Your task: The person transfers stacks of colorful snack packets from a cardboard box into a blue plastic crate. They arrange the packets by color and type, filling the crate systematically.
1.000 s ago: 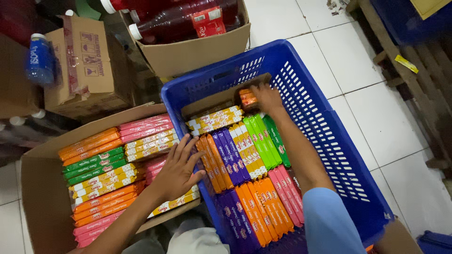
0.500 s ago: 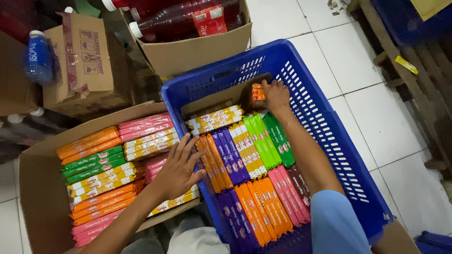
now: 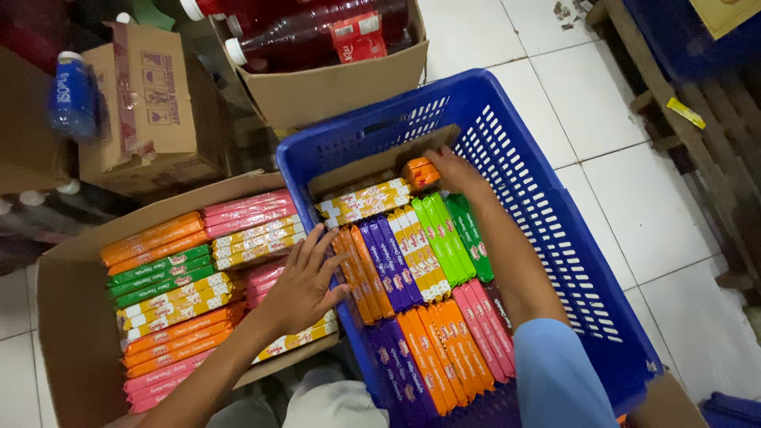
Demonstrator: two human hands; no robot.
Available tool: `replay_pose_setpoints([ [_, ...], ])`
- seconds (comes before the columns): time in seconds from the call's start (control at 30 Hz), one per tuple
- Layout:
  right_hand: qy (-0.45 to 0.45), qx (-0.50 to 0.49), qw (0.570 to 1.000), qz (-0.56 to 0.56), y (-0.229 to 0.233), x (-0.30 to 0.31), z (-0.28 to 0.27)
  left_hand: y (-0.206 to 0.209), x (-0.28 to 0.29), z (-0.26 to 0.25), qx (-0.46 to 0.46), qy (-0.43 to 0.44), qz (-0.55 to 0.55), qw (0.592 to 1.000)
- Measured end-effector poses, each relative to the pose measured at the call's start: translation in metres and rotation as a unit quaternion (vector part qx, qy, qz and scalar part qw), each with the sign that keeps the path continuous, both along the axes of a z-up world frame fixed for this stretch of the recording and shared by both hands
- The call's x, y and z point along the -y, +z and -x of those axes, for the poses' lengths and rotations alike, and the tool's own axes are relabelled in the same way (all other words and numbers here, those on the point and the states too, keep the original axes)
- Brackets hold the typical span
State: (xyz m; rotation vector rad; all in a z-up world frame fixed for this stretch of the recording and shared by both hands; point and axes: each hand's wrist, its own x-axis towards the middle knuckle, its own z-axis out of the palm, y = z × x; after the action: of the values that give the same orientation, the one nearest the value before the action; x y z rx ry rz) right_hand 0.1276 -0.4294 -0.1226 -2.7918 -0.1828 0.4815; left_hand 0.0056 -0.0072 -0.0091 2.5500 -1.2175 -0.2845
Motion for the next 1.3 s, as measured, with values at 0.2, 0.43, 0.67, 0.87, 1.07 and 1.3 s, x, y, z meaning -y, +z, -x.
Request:
replay_pose_setpoints([
  [0.2, -0.036, -0.035, 0.998, -0.049, 0.016, -0.015, 0.011, 0.001, 0.000, 0.000, -0.018, 0.001, -0.003, 1.000],
  [0.43, -0.047, -0.034, 0.995, -0.076, 0.003, -0.002, 0.008, 0.000, 0.000, 0.001, -0.003, 0.004, 0.001, 1.000],
  [0.67, -0.072, 0.012, 0.990, -0.119, 0.017, -0.009, 0.023, 0.001, -0.002, 0.001, -0.019, 0.004, 0.004, 1.000],
  [0.87, -0.215, 0.142, 0.944, -0.205, 0.040, -0.021, 0.041, 0.000, -0.004, 0.000, -0.004, 0.000, 0.026, 1.000],
  [1.07, -0.291, 0.367, 0.829, -0.304, 0.064, -0.063, 0.065, -0.016, -0.009, 0.000, 0.041, -0.011, 0.065, 0.997],
  [1.3, 0.005, 0.270, 0.901, -0.340, 0.183, -0.251, 0.088, 0.011, -0.068, -0.017, -0.033, -0.062, 0.069, 0.995],
])
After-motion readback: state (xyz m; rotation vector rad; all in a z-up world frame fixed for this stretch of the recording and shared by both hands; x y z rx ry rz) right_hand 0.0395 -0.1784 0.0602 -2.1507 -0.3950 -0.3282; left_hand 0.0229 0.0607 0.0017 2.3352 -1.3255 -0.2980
